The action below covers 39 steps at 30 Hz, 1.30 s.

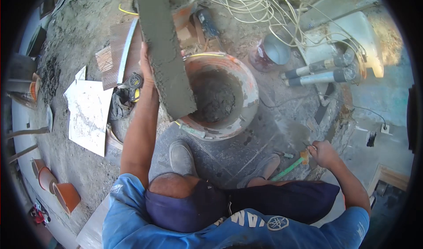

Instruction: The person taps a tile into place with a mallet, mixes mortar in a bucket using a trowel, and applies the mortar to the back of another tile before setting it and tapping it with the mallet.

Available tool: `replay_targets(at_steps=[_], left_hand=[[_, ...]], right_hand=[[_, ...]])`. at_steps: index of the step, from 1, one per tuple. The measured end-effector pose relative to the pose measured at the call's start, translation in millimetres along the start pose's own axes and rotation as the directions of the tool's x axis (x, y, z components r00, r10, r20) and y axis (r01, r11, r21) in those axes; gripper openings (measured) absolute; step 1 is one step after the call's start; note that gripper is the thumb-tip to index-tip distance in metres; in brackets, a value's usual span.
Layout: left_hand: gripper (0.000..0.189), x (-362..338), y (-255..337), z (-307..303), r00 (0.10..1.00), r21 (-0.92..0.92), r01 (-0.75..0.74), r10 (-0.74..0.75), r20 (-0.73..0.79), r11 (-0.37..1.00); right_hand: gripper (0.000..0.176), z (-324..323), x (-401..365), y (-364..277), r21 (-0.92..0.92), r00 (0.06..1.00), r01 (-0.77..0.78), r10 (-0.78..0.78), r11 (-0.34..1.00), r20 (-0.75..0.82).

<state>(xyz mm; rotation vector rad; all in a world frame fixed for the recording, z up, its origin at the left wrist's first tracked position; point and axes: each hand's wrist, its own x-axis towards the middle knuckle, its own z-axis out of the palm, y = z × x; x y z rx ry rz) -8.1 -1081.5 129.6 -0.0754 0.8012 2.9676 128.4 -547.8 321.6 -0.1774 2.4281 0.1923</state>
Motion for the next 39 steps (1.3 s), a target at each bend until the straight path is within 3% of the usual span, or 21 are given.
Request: replay_targets(at_steps=[1,2,4,5,7,11,14,16,17,19,20,23,25,26,28,29,31,33,36,38,39], left_hand=[[0.083,-1.8,0.5,8.1,1.0,0.005,-0.023,0.023,-0.002,1.0],[0.083,-5.9,2.0,23.6,0.999,0.031,-0.042,0.043,-0.018,0.999],[0.09,-10.9,2.1,67.3,0.996,-0.169,-0.059,0.048,-0.069,0.984],[0.09,-11.6,4.3,79.6,0.997,-0.164,-0.068,0.06,-0.057,0.984],[0.091,-13.1,5.8,96.9,0.992,-0.325,0.037,0.004,0.125,0.945],[0.092,-22.1,4.1,105.1,0.987,-0.277,0.076,-0.032,0.158,0.958],[0.092,-36.8,-1.9,117.7,0.984,-0.339,0.145,-0.1,0.146,0.93],[0.088,-45.2,-0.4,137.0,0.983,-0.303,0.154,-0.177,-0.051,0.94],[0.088,-44.9,-3.0,130.1,0.983,-0.304,0.157,-0.178,-0.043,0.94],[0.085,-40.2,-12.4,104.7,0.96,-0.391,0.255,-0.183,0.212,0.884],[0.085,-39.4,-14.2,102.6,0.959,-0.392,0.256,-0.181,0.219,0.883],[0.085,-39.4,-10.5,100.4,0.938,-0.426,0.279,-0.15,0.312,0.861],[0.084,-48.5,0.3,118.6,0.976,-0.543,0.22,-0.18,0.126,0.81],[0.084,-49.8,3.9,128.2,0.975,-0.546,0.222,-0.178,0.133,0.808],[0.083,-49.1,7.1,143.5,0.98,-0.431,0.157,-0.195,-0.046,0.889],[0.083,-46.9,3.9,134.5,0.98,-0.433,0.16,-0.195,-0.038,0.887],[0.082,-41.5,-5.5,104.1,0.946,-0.557,0.308,-0.188,0.263,0.771],[0.082,-42.5,-11.8,101.4,0.948,-0.548,0.299,-0.179,0.262,0.782],[0.082,-46.2,-16.5,102.6,0.95,-0.514,0.288,-0.172,0.262,0.808],[0.083,-46.0,-17.6,102.4,0.947,-0.487,0.291,-0.175,0.269,0.823],[0.084,-45.1,-18.0,100.1,0.944,-0.497,0.309,-0.197,0.266,0.811]], right_hand=[[0.029,-7.1,-1.9,-1.5,0.026,0.983,0.072,-0.066,0.997,-0.172],[0.029,-25.4,2.3,-17.1,0.032,0.979,0.108,-0.101,0.994,-0.176],[0.029,-63.1,5.8,-60.3,0.028,0.952,0.153,-0.14,0.988,-0.271],[0.03,-73.5,12.4,-79.0,-0.055,0.923,0.219,-0.225,0.974,-0.313],[0.031,-94.3,27.1,-117.3,-0.219,0.84,0.333,-0.394,0.917,-0.373],[0.028,-127.1,57.2,-170.4,-0.415,0.716,0.42,-0.576,0.807,-0.394],[0.029,-155.7,76.5,-190.6,-0.519,0.682,0.384,-0.614,0.763,-0.397],[0.03,-175.6,92.6,-199.1,-0.524,0.664,0.345,-0.597,0.779,-0.45],[0.03,-186.0,100.9,-200.8,-0.523,0.644,0.31,-0.58,0.794,-0.499],[0.031,-213.7,123.2,-196.9,-0.502,0.633,0.249,-0.532,0.828,-0.563],[0.032,-222.0,126.2,-197.7,-0.475,0.618,0.201,-0.487,0.857,-0.617],[0.032,-224.7,102.5,-201.7,-0.409,0.646,0.281,-0.486,0.868,-0.588],[0.033,-206.3,89.1,-199.7,-0.409,0.709,0.346,-0.521,0.845,-0.476],[0.033,-200.1,89.5,-200.7,-0.413,0.709,0.339,-0.518,0.845,-0.478],[0.033,-190.9,92.8,-202.9,-0.421,0.724,0.389,-0.555,0.819,-0.409],[0.035,-193.2,102.9,-201.1,-0.396,0.729,0.384,-0.537,0.834,-0.424],[0.035,-210.9,119.7,-200.2,-0.385,0.712,0.316,-0.485,0.867,-0.507],[0.036,-228.5,128.0,-198.0,-0.365,0.682,0.248,-0.429,0.898,-0.592],[0.038,-245.5,126.1,-196.7,-0.271,0.646,0.322,-0.42,0.907,-0.638],[0.039,-247.2,123.7,-197.2,-0.218,0.649,0.476,-0.507,0.852,-0.568],[0.039,-244.6,128.9,-195.0,-0.217,0.649,0.474,-0.505,0.854,-0.57]])
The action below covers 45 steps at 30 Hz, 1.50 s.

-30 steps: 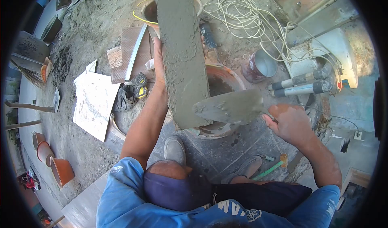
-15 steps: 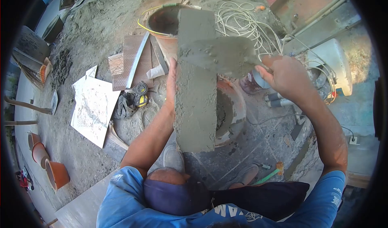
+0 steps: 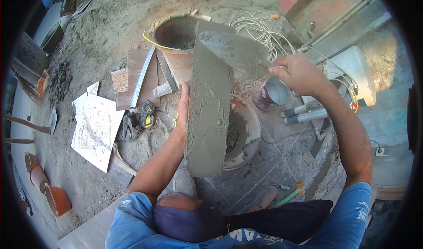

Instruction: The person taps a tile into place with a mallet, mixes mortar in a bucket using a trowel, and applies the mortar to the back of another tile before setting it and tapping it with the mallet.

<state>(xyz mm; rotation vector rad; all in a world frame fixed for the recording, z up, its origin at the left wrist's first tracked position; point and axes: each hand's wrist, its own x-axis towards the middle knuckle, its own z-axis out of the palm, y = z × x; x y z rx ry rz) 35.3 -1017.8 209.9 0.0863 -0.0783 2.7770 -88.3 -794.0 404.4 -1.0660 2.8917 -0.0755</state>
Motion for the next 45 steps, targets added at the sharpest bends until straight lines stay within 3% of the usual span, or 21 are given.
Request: replay_targets(at_steps=[2,6,9,14,17,18,20,24,25,27,29,31,33,36,37,39,40,42,43,44,45], left_hand=[[0.085,1.1,1.4,0.2,1.0,-0.017,0.018,-0.018,-0.007,1.0],[0.087,-0.2,2.9,7.5,1.0,-0.08,-0.016,0.015,-0.007,0.997],[0.088,-3.9,0.1,18.3,1.0,-0.057,-0.006,0.004,-0.029,0.998],[0.086,-8.0,0.9,6.7,0.998,-0.054,-0.01,0.007,-0.058,0.998],[0.083,-8.6,6.9,-5.6,0.998,0.052,0.009,-0.012,0.056,0.999],[0.081,-8.2,5.9,-9.3,0.999,0.197,-0.011,0.02,-0.041,0.98],[0.075,-8.0,1.4,-5.2,0.988,0.451,-0.035,0.1,-0.121,0.892],[0.069,-8.3,-4.2,3.1,0.96,0.581,0.007,0.157,-0.23,0.814],[0.066,-7.4,-5.1,9.0,0.948,0.678,-0.003,0.218,-0.232,0.735],[0.062,-5.1,-6.7,18.7,0.934,0.765,-0.018,0.284,-0.218,0.644],[0.06,-3.3,-9.8,26.0,0.9,0.892,-0.082,0.418,-0.126,0.445],[0.066,-5.7,-8.3,29.2,0.915,0.886,-0.107,0.394,-0.09,0.451],[0.064,-7.3,-10.1,24.6,0.917,0.946,-0.102,0.398,-0.031,0.308],[0.063,-12.0,-13.1,23.9,0.926,0.969,-0.069,0.377,-0.027,0.239],[0.063,-12.3,-12.2,23.2,0.927,0.969,-0.065,0.374,-0.031,0.24],[0.061,-11.6,-6.3,20.9,0.929,0.895,-0.119,0.366,-0.052,0.429],[0.061,-12.7,-3.2,20.2,0.925,0.893,-0.11,0.374,-0.069,0.435],[0.061,-11.8,7.0,20.4,0.963,0.522,-0.079,0.2,-0.179,0.849],[0.062,-10.1,12.2,20.3,0.977,0.268,-0.051,0.104,-0.188,0.962],[0.079,-4.8,16.0,11.7,0.988,0.125,-0.096,0.11,-0.112,0.987],[0.079,-3.8,18.1,13.7,0.987,0.125,-0.098,0.112,-0.114,0.987]], right_hand=[[0.039,12.0,3.9,8.4,0.125,0.997,0.003,-0.012,0.992,0.074],[0.038,6.7,8.7,5.4,0.127,0.973,-0.071,0.04,0.989,0.227],[0.039,4.9,15.4,13.7,-0.012,0.993,-0.065,0.066,0.998,0.102],[0.039,-14.3,44.5,56.5,-0.262,0.959,-0.28,0.261,0.924,-0.108],[0.037,-26.5,31.1,42.0,-0.231,0.964,-0.228,0.185,0.946,-0.191],[0.037,-31.0,22.8,24.8,-0.235,0.966,-0.219,0.176,0.947,-0.19],[0.034,-36.3,6.5,-19.5,-0.357,0.967,-0.228,0.168,0.906,-0.19],[0.032,-45.7,-8.6,-48.9,-0.423,0.978,-0.161,0.087,0.892,-0.19],[0.03,-49.2,-10.6,-51.1,-0.454,0.986,-0.128,0.065,0.882,-0.153],[0.029,-51.0,-14.7,-57.1,-0.49,0.992,-0.09,0.036,0.867,-0.119],[0.026,-47.4,-18.2,-62.7,-0.53,0.994,-0.067,0.011,0.845,-0.107],[0.025,-46.0,-10.2,-57.2,-0.558,0.992,-0.1,0.039,0.824,-0.12],[0.026,-50.5,4.5,-43.0,-0.548,0.967,-0.21,0.088,0.809,-0.241],[0.027,-61.1,30.0,-5.7,-0.609,0.943,-0.291,0.114,0.738,-0.313],[0.027,-63.5,26.2,-1.7,-0.607,0.943,-0.292,0.118,0.739,-0.31],[0.03,-69.6,22.2,0.9,-0.505,0.929,-0.29,0.111,0.813,-0.353],[0.03,-69.6,18.4,0.0,-0.502,0.935,-0.276,0.107,0.819,-0.338],[0.033,-62.5,2.6,-6.3,-0.242,0.958,-0.21,0.15,0.947,-0.243],[0.033,-53.6,-2.8,-9.7,-0.234,0.962,-0.203,0.148,0.951,-0.231],[0.034,-43.4,-8.3,-11.7,-0.185,0.974,-0.164,0.129,0.969,-0.187],[0.035,-33.6,-12.0,-12.4,-0.136,0.983,-0.128,0.107,0.982,-0.15]])
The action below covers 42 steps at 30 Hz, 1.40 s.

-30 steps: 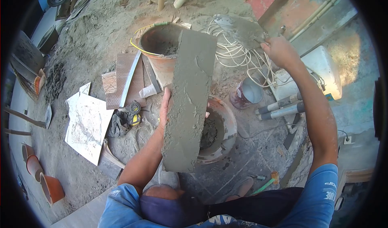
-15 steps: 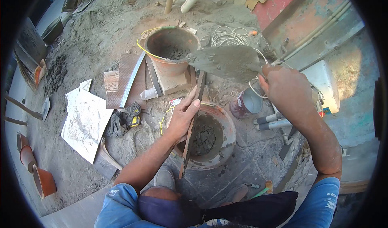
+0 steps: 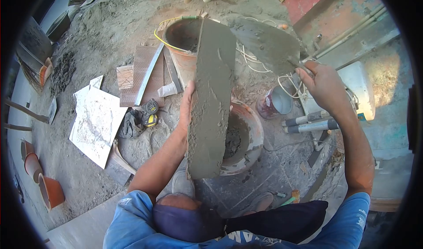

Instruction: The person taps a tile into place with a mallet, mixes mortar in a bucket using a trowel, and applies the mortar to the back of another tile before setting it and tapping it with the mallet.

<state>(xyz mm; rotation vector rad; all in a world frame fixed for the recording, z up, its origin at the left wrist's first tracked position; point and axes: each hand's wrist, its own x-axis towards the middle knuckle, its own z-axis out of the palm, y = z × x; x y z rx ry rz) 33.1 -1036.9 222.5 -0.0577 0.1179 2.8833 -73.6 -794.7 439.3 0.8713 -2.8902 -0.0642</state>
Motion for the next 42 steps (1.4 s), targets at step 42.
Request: replay_targets(at_steps=[42], left_hand=[[0.087,2.7,44.9,28.8,0.929,0.106,-0.367,0.359,0.093,0.924]], right_hand=[[0.043,59.6,-58.4,-42.5,0.534,0.649,-0.025,-0.392,0.845,0.652]])
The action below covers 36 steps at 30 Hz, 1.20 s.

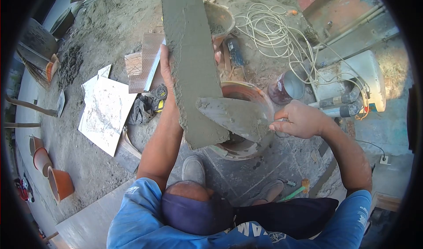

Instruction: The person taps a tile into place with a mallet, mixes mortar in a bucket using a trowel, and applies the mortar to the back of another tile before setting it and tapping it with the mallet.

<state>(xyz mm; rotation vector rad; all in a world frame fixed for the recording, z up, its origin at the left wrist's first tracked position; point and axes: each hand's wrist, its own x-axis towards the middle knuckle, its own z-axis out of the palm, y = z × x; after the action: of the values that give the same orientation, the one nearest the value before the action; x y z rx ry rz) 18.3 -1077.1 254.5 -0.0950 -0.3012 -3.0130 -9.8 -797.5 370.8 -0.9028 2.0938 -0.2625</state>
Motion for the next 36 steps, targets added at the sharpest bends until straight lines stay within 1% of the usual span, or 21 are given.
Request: replay_targets(at_steps=[2,4,6,7,8,9,10,12,16,18,19,21,22,24,25,27,28,30,31,34,36], left_hand=[[0.087,-0.6,2.1,-1.6,1.0,0.029,-0.005,0.004,0.018,1.0],[0.087,-1.9,5.3,-4.4,1.0,0.059,-0.009,0.008,0.027,0.998],[0.083,0.9,10.4,-8.0,0.988,0.039,0.028,-0.034,0.148,0.999],[0.083,4.7,11.0,-7.7,0.988,0.042,0.023,-0.029,0.15,0.999],[0.083,7.6,9.6,-6.7,0.995,0.032,-0.043,0.04,0.092,0.999],[0.083,7.2,9.3,-7.0,0.994,0.026,-0.108,0.107,0.028,0.994],[0.083,7.1,10.2,-7.9,0.994,0.028,-0.109,0.109,0.027,0.994],[0.08,8.7,9.8,-8.5,0.99,0.058,-0.137,0.139,-0.025,0.989],[0.077,9.1,6.6,-7.6,0.975,0.125,-0.205,0.213,-0.059,0.971],[0.075,10.9,12.8,-11.3,0.966,0.146,-0.225,0.24,-0.097,0.963],[0.075,10.4,15.7,-13.5,0.965,0.148,-0.227,0.243,-0.1,0.963],[0.074,10.8,20.0,-16.8,0.959,0.161,-0.232,0.253,-0.126,0.959],[0.074,10.2,22.2,-18.5,0.961,0.162,-0.226,0.248,-0.127,0.96],[0.077,10.4,25.5,-19.8,0.97,0.14,-0.21,0.224,-0.092,0.968],[0.077,9.7,25.0,-19.8,0.97,0.138,-0.21,0.224,-0.094,0.968],[0.074,10.4,24.1,-14.0,0.962,0.138,-0.231,0.247,-0.113,0.963],[0.074,10.1,24.0,-14.8,0.963,0.136,-0.23,0.245,-0.107,0.964],[0.079,8.1,23.5,-15.6,0.972,0.143,-0.215,0.225,-0.061,0.966],[0.079,7.0,21.0,-14.9,0.974,0.141,-0.212,0.221,-0.054,0.967],[0.083,3.8,15.8,-8.3,0.976,0.076,-0.21,0.213,-0.042,0.975],[0.087,0.0,13.6,-9.4,0.986,-0.022,-0.127,0.129,0.107,0.992]], right_hand=[[0.041,3.8,4.4,-3.6,-0.101,0.995,-0.012,0.022,0.995,0.1],[0.041,17.3,-3.2,-6.6,-0.096,0.988,0.001,0.014,0.995,0.151],[0.042,29.4,-11.8,-8.4,-0.094,0.98,0.015,0.004,0.995,0.197],[0.043,32.8,-15.3,-7.7,-0.075,0.971,0.024,-0.005,0.997,0.24],[0.045,34.4,-17.0,-7.6,-0.053,0.958,0.031,-0.014,0.998,0.287],[0.045,31.1,-20.6,-12.2,-0.007,0.965,-0.003,0.005,1.0,0.262],[0.045,29.0,-21.9,-13.9,-0.007,0.965,0.0,0.002,1.0,0.263],[0.045,26.7,-23.8,-14.7,0.074,0.994,0.021,-0.028,0.997,0.108],[0.044,44.6,-15.7,-15.1,-0.024,0.998,-0.067,0.067,0.997,0.009],[0.043,63.5,-15.8,-6.2,-0.04,0.998,0.06,-0.061,0.997,-0.021],[0.043,64.6,-19.9,-5.9,-0.04,0.998,0.063,-0.064,0.997,-0.017],[0.041,63.4,-30.1,-11.1,-0.114,0.977,-0.041,0.064,0.993,0.202],[0.041,67.7,-35.4,-9.0,-0.109,0.977,-0.043,0.064,0.993,0.202],[0.038,71.7,-44.3,-3.8,-0.08,0.996,-0.061,0.065,0.995,0.052],[0.038,69.3,-46.6,-5.9,-0.08,0.996,-0.062,0.067,0.995,0.054],[0.035,60.6,-51.9,-10.6,-0.126,0.973,-0.117,0.088,0.985,-0.212],[0.035,59.1,-50.7,-9.6,-0.128,0.972,-0.12,0.09,0.985,-0.218],[0.033,56.0,-45.4,-7.4,-0.269,0.919,-0.258,0.149,0.928,-0.366],[0.033,53.8,-41.9,-8.1,-0.268,0.915,-0.264,0.153,0.927,-0.373],[0.031,46.4,-26.8,-10.0,-0.247,0.858,-0.276,0.122,0.929,-0.499],[0.03,44.9,-17.6,-6.2,-0.304,0.837,-0.289,0.085,0.908,-0.541]])
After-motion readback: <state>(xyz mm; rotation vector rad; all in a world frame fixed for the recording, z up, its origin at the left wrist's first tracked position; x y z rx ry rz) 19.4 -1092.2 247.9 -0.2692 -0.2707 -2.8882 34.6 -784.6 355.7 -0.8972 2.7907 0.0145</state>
